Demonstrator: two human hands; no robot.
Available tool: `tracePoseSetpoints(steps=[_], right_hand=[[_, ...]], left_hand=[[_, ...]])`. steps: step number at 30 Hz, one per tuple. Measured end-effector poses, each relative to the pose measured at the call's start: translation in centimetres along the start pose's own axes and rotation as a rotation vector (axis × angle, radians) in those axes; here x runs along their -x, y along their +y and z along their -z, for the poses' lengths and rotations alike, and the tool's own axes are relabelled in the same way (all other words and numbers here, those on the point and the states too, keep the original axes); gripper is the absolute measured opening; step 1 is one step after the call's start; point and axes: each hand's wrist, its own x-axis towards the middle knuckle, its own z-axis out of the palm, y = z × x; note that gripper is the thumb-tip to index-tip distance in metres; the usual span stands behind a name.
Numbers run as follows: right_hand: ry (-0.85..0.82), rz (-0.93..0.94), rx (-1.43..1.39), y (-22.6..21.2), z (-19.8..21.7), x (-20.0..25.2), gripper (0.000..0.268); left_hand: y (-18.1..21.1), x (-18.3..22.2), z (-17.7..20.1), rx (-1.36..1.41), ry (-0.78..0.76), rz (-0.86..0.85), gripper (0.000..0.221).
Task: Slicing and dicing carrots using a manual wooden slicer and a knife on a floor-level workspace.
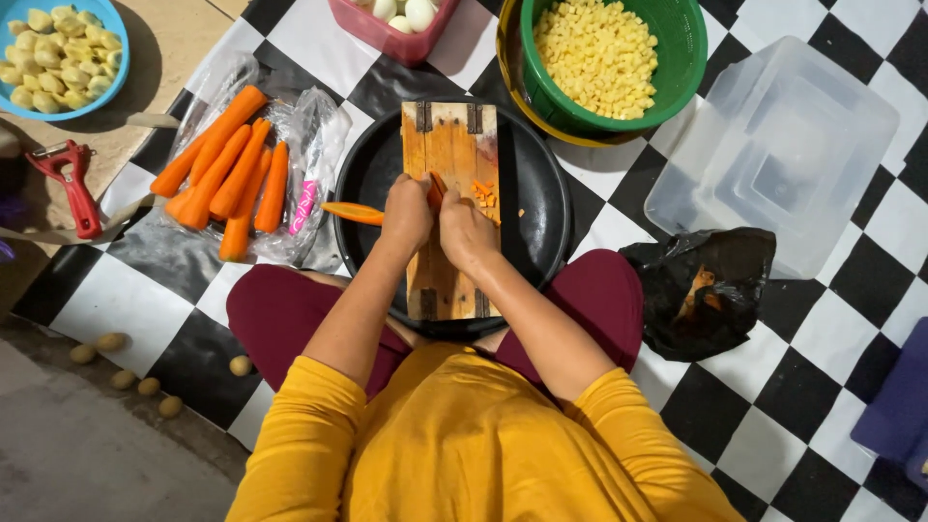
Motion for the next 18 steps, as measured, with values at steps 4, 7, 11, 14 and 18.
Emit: tracePoseSetpoints(steps=[4, 7, 11, 14, 18], right_hand=[[-0.016, -0.007, -0.054, -1.0, 1.1, 0.3, 0.050], [-0.037, -0.021, -0.106, -2.2, 2.5, 0.9, 0.052], [-0.054, 0.011, 0.043, -1.6, 2.1, -0.5, 0.044], [-0.054, 0.009, 0.039, 0.0, 0.9, -0.3, 0.045], [-0.129, -0.094, -0.065, 1.6, 0.0, 4.2, 0.050]], left_hand=[[0.3, -0.1, 0.4, 0.033, -0.002, 0.031, 0.033], [1.3, 0.4, 1.1, 0.215, 0.023, 0.169, 0.049], [1.5, 1.0, 1.7, 0.289, 0.049, 0.211, 0.044], [0.6, 0.4, 1.2, 0.153, 0.061, 0.109, 0.032], [-2.4, -1.3, -1.6, 0.030, 0.048, -0.008, 0.054]])
